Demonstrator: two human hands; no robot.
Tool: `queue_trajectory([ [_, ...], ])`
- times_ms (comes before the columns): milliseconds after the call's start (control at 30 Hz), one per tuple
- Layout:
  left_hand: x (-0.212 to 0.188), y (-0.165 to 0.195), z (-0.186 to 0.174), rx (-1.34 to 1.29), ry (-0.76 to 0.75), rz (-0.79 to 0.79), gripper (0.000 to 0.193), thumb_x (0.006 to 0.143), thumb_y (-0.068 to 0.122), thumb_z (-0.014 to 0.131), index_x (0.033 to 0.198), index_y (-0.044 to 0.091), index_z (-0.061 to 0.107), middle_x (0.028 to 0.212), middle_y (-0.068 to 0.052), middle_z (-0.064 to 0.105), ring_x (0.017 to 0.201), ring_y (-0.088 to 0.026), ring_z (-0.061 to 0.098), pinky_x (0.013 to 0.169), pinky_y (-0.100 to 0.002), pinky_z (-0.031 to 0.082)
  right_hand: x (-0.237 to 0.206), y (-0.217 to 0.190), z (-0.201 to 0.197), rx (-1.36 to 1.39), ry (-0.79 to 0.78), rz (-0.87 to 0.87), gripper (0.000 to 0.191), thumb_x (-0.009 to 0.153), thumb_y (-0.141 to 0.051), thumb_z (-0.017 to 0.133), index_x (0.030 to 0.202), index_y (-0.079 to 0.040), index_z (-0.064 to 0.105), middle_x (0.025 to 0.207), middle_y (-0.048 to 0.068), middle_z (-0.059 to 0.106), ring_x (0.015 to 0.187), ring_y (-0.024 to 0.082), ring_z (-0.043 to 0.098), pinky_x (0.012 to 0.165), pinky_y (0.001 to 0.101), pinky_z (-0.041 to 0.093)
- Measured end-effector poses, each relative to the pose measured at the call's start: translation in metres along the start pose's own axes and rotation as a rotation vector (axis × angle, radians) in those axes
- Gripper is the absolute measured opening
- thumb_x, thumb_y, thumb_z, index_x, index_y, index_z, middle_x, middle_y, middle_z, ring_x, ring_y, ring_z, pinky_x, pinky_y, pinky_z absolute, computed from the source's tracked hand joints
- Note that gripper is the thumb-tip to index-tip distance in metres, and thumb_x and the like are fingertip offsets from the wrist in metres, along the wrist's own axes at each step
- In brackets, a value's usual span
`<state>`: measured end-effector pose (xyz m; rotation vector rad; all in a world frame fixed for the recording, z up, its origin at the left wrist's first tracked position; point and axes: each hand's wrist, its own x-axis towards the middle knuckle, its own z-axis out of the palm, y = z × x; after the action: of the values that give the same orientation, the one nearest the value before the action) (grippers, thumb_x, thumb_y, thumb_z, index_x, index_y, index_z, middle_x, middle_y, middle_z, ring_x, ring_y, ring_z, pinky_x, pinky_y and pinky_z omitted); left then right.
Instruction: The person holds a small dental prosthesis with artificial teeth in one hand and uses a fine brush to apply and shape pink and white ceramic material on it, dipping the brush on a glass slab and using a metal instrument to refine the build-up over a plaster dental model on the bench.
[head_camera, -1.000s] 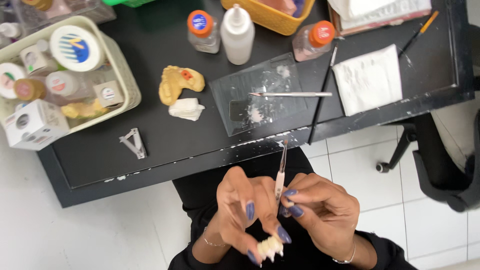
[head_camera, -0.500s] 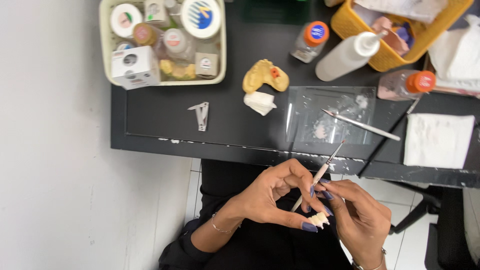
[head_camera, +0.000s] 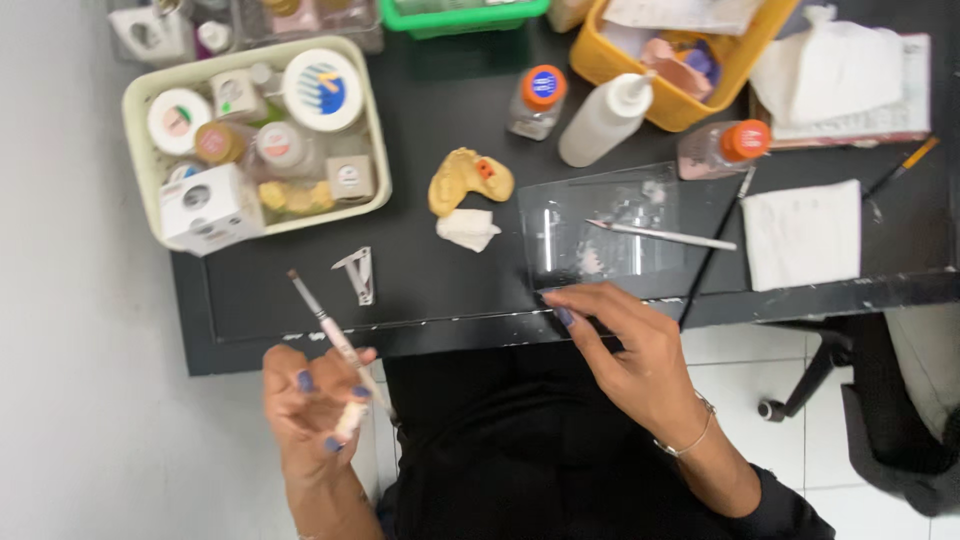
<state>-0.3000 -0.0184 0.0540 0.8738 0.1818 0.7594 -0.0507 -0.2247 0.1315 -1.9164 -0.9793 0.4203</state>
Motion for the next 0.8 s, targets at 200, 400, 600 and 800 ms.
queue_trajectory([
  [200, 0.007, -0.032, 0.019, -0.079, -0.07, -0.064, 0.053, 0.081, 0.006, 0.089, 0.115, 0.01, 0.048, 0.088, -0.015, 0.074, 0.097, -0.026, 0.072, 0.12, -0.055, 0.045, -0.019, 0.02, -0.044, -0.203, 0.416, 0.157, 0.024, 0.092, 0.005, 0.07, 0.114, -0.003, 0.071, 0.103, 0.01, 0.07, 0.087, 0.017, 0.07, 0.076, 0.0279, 0.056],
  [400, 0.038, -0.084, 0.076, -0.078, -0.297, -0.255, 0.051, 0.081, 0.007, 0.091, 0.111, 0.009, 0.05, 0.094, -0.011, 0.07, 0.094, -0.024, 0.073, 0.115, -0.05, 0.049, -0.036, 0.041, -0.069, -0.297, 0.491, 0.15, 0.028, 0.091, 0.007, 0.068, 0.117, -0.004, 0.07, 0.111, 0.01, 0.067, 0.096, 0.02, 0.069, 0.082, 0.0297, 0.056],
  [600, 0.07, -0.128, 0.11, -0.081, -0.359, -0.298, 0.049, 0.08, 0.009, 0.092, 0.107, 0.01, 0.051, 0.096, -0.011, 0.072, 0.096, -0.023, 0.073, 0.113, -0.049, 0.049, -0.017, 0.062, -0.084, -0.523, 0.219, -0.092, 0.033, 0.084, 0.004, 0.07, 0.115, -0.006, 0.069, 0.115, 0.008, 0.066, 0.109, 0.027, 0.061, 0.093, 0.0411, 0.046],
  [800, 0.062, -0.131, 0.106, -0.131, -0.281, -0.325, 0.046, 0.083, 0.011, 0.091, 0.108, 0.008, 0.052, 0.097, -0.009, 0.072, 0.1, -0.023, 0.073, 0.115, -0.051, 0.049, -0.005, 0.071, -0.097, -0.612, 0.025, -0.18, 0.049, 0.074, 0.004, 0.065, 0.122, -0.007, 0.066, 0.116, 0.007, 0.063, 0.11, 0.028, 0.058, 0.098, 0.0384, 0.047],
])
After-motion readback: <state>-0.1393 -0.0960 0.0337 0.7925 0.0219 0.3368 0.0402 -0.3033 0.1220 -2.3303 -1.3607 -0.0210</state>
